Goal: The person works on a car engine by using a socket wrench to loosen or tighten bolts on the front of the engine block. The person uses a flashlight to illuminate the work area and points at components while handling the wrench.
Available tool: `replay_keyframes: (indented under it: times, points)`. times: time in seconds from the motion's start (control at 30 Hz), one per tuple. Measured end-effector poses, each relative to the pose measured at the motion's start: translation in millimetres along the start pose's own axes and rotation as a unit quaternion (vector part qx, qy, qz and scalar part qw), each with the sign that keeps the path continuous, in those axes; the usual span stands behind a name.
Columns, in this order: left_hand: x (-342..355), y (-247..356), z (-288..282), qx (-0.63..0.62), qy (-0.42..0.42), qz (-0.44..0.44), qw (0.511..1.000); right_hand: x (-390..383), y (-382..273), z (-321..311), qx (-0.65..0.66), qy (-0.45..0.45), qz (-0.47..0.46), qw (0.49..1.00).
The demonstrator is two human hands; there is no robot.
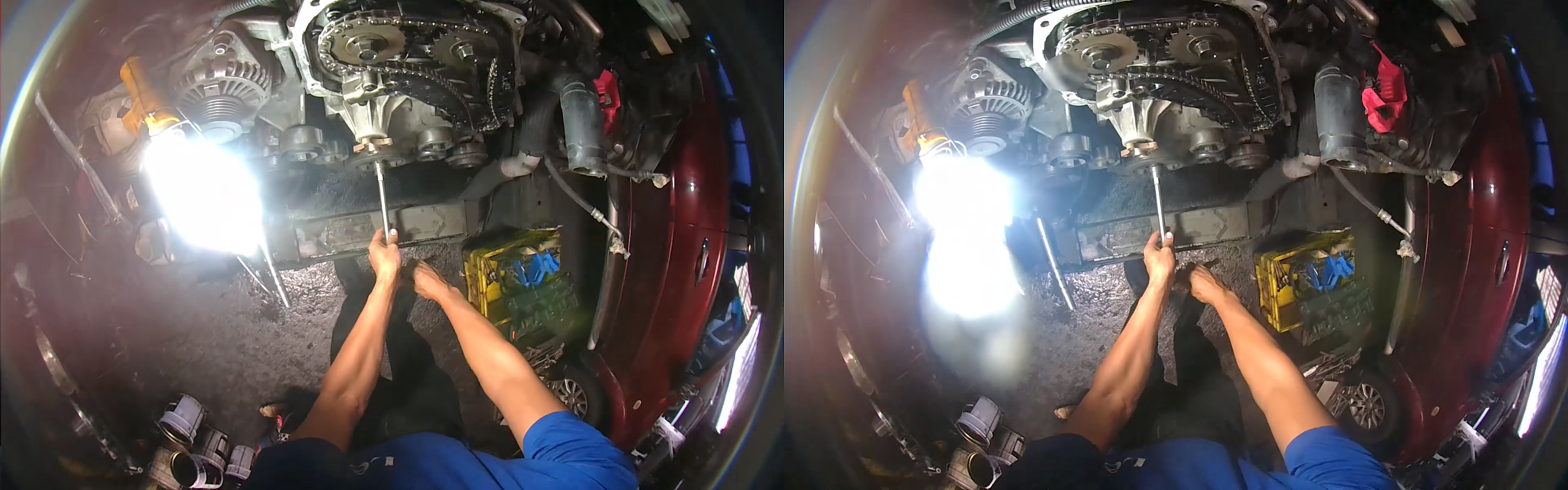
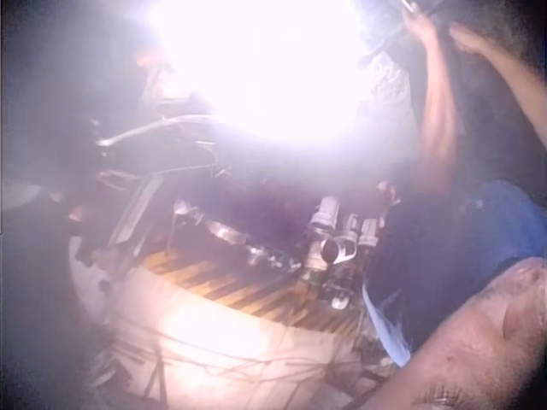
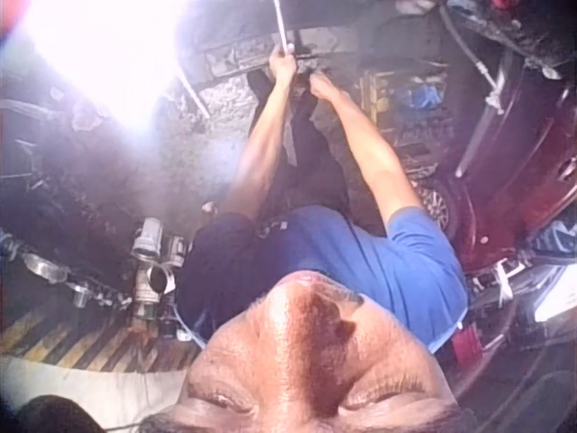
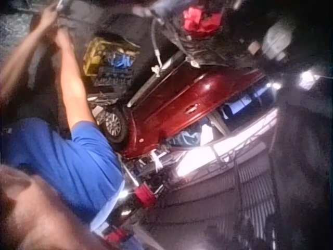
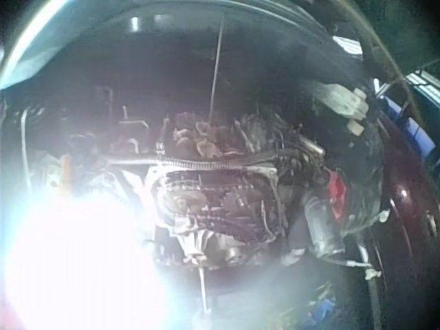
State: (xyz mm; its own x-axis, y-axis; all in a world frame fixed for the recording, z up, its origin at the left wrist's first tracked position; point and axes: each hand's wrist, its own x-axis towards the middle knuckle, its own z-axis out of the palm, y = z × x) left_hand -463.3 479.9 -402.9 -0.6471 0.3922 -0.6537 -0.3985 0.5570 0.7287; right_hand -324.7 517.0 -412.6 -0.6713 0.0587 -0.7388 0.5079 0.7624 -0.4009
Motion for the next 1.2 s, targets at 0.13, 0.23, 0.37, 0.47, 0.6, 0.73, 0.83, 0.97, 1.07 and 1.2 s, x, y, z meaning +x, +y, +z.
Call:
replay_keyframes:
  times: [0.13, 0.23, 0.37, 0.47, 0.6, 0.73, 0.83, 0.97, 1.07, 1.2]
  points:
    - [25, -34, -15, -0.009, 0.015, -0.007, 1.000, 3, -36, -10, 0.193, 0.184, -0.044, 0.963]
    - [12, 0, -8, 0.032, -0.066, -0.015, 0.997, 3, -14, 10, 0.221, 0.221, -0.015, 0.950]
    - [11, 9, -30, 0.166, -0.016, -0.010, 0.986, 10, -35, -14, 0.129, 0.038, 0.087, 0.987]
    - [8, 22, -27, 0.238, 0.020, 0.049, 0.970, 4, -23, -6, -0.001, 0.080, 0.000, 0.997]
    - [6, 29, -28, 0.209, 0.007, 0.032, 0.977, -16, -34, -13, -0.011, 0.238, 0.026, 0.971]
    - [10, 18, -27, 0.123, -0.045, 0.014, 0.991, -39, -69, -48, -0.072, 0.198, 0.116, 0.971]
    - [14, 11, -21, 0.060, -0.032, 0.030, 0.997, -34, -77, -50, -0.135, 0.201, 0.035, 0.970]
    - [16, 18, -24, 0.125, 0.002, 0.045, 0.991, -32, -82, -45, -0.049, 0.266, 0.052, 0.961]
    - [20, 17, -30, 0.131, -0.006, 0.056, 0.990, -32, -110, -65, -0.099, 0.189, 0.068, 0.975]
    - [17, 18, -23, 0.110, 0.003, 0.031, 0.993, -35, -106, -73, -0.105, 0.164, 0.068, 0.979]
